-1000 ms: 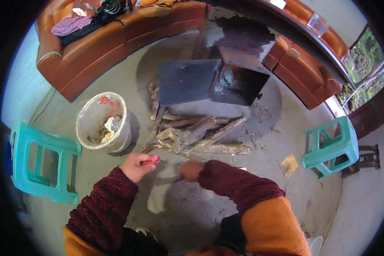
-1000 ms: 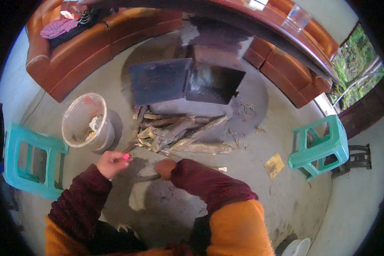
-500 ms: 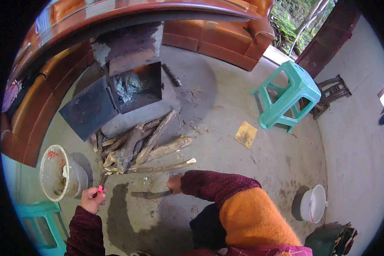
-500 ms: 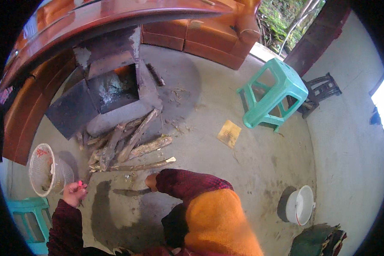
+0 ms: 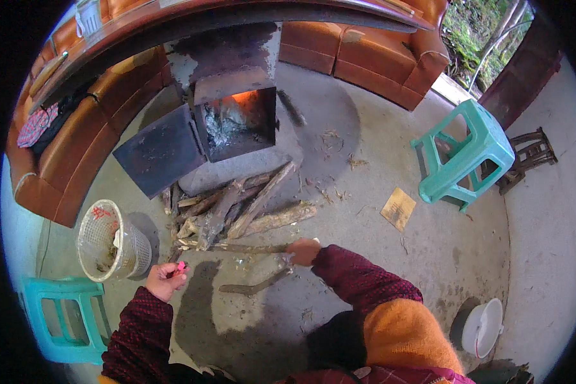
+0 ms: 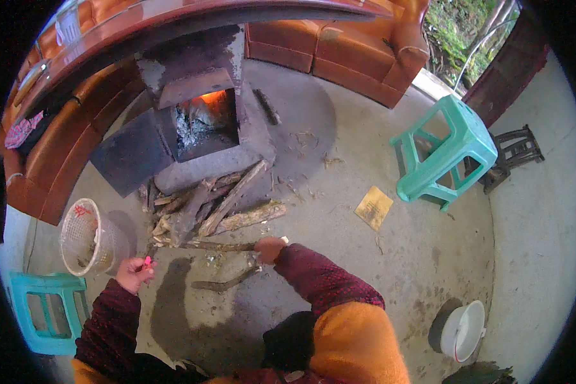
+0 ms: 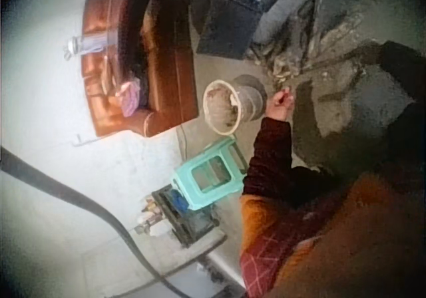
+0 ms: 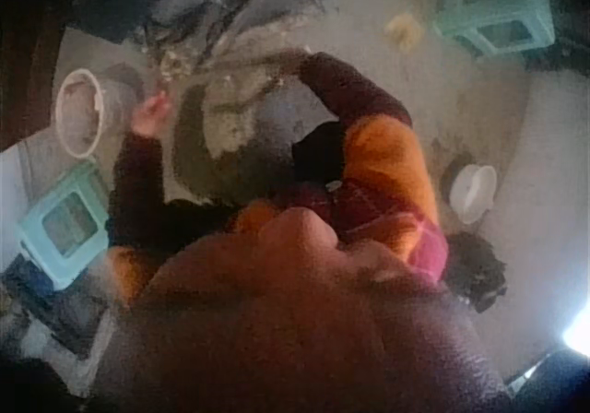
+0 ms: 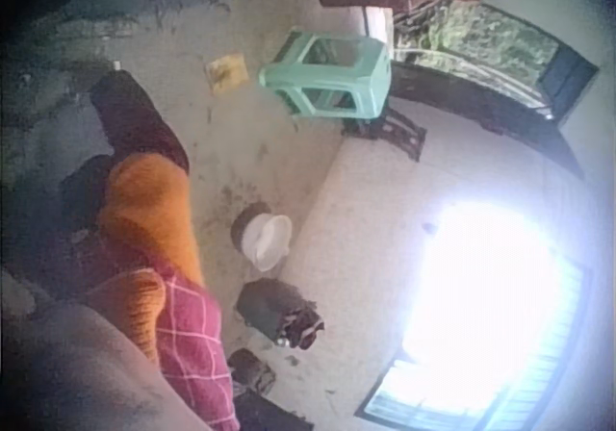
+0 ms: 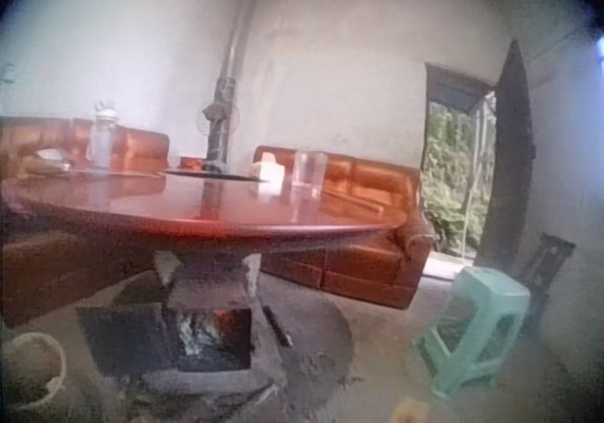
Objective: The person wipes a window sill with a blue cloth, then moves a plastic stool and retrieves a lighter. They light a plastic bag and place it into a wood-burning stove, then add several pieces of firewood to start a fire.
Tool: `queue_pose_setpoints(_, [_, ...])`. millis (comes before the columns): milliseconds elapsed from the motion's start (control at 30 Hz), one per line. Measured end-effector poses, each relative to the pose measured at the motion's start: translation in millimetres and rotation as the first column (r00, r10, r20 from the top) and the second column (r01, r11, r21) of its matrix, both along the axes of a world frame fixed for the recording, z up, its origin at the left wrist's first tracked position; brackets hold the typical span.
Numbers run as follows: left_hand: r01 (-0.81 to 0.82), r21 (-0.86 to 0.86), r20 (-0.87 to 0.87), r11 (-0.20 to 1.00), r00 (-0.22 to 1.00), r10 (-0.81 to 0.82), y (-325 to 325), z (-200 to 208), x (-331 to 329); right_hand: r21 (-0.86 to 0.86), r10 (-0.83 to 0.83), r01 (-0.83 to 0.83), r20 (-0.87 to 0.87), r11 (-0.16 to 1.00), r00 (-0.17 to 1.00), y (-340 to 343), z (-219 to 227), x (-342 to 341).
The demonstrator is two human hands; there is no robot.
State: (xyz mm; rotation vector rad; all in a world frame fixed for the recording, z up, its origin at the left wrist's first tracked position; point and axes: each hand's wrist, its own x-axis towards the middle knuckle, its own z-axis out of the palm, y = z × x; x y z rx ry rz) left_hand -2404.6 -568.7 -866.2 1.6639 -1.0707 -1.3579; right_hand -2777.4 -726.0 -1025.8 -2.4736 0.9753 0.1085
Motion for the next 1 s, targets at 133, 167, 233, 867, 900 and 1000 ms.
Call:
queue_pose_setpoints(133, [0.003, 0.052, 0.001, 0.999, 1.000, -0.003, -6.2, -8.2, 1.3, -0.031, -0.398, 0.397, -0.021, 0.917, 0.917, -31.4, 10.4, -41.0])
queue_pose_setpoints(167, [0.016, 0.049, 0.000, 0.999, 1.000, -0.016, -7.1, -10.7, 1.5, -0.077, -0.433, 0.435, 0.039, 0.897, 0.901, -37.5, 10.8, -52.6])
queue_pose_setpoints(233, [0.034, 0.059, -0.002, 0.998, 0.999, -0.033, -7.9, -15.5, 2.1, 0.045, -0.663, 0.662, 0.097, 0.748, 0.742, -48.6, 10.2, -75.6])
queue_pose_setpoints(867, [-0.212, 0.194, 0.333, 0.958, 0.933, 0.139, 66.3, 6.6, 32.0, -0.244, -0.732, 0.698, -0.088, 0.674, 0.676, -174.4, -50.2, -75.2])
queue_pose_setpoints(900, [-0.195, 0.175, 0.339, 0.965, 0.932, 0.126, 67.6, 6.3, 32.3, -0.208, -0.748, 0.725, -0.060, 0.657, 0.661, -178.0, -50.6, -70.9])
queue_pose_setpoints(1000, [-0.144, 0.124, 0.387, 0.982, 0.918, 0.086, 69.2, 7.0, 27.9, -0.082, -0.756, 0.769, 0.144, 0.634, 0.638, -189.0, -46.7, -54.8])
